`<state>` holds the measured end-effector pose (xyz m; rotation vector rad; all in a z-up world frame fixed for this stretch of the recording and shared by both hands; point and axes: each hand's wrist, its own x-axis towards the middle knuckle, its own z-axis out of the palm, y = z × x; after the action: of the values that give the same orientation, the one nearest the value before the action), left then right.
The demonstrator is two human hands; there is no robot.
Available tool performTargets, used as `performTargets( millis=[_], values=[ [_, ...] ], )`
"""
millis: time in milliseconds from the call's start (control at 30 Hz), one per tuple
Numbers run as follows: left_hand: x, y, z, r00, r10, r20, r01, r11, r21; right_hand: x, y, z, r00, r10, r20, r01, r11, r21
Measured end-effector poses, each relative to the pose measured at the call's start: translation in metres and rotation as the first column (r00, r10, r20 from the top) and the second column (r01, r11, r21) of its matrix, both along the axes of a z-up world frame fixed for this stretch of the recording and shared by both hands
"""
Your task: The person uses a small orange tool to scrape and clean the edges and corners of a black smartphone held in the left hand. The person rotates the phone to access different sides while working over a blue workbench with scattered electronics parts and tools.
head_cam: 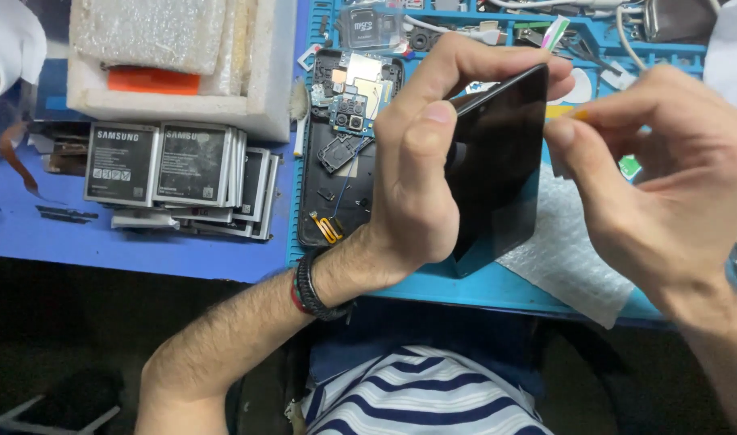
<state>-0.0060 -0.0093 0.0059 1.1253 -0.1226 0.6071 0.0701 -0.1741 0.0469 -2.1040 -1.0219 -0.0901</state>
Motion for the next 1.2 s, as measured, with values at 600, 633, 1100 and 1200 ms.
performTargets(
  millis=[600,633,1100,1200],
  values=[
    [0.001,0.001,0.004,1.000,-0.017,-0.024,0.015,0.998,-0.061,0.008,0.000,-0.002,0.999,0.039,-0.030,-0.039,0.999,0.011],
    [0.000,0.002,0.006,1.000,-0.022,-0.020,0.020,0.998,-0.061,0.010,0.004,-0.001,0.999,0.034,-0.026,-0.034,0.999,0.011],
    [0.002,0.005,0.016,0.990,0.140,-0.022,-0.133,0.973,0.187,0.010,0.015,0.006,0.998,0.048,0.032,-0.050,0.995,0.088],
    [0.004,0.003,0.013,0.999,0.027,-0.041,-0.028,0.998,-0.047,0.005,-0.001,-0.009,1.000,0.003,-0.022,-0.002,1.000,0.011]
  ],
)
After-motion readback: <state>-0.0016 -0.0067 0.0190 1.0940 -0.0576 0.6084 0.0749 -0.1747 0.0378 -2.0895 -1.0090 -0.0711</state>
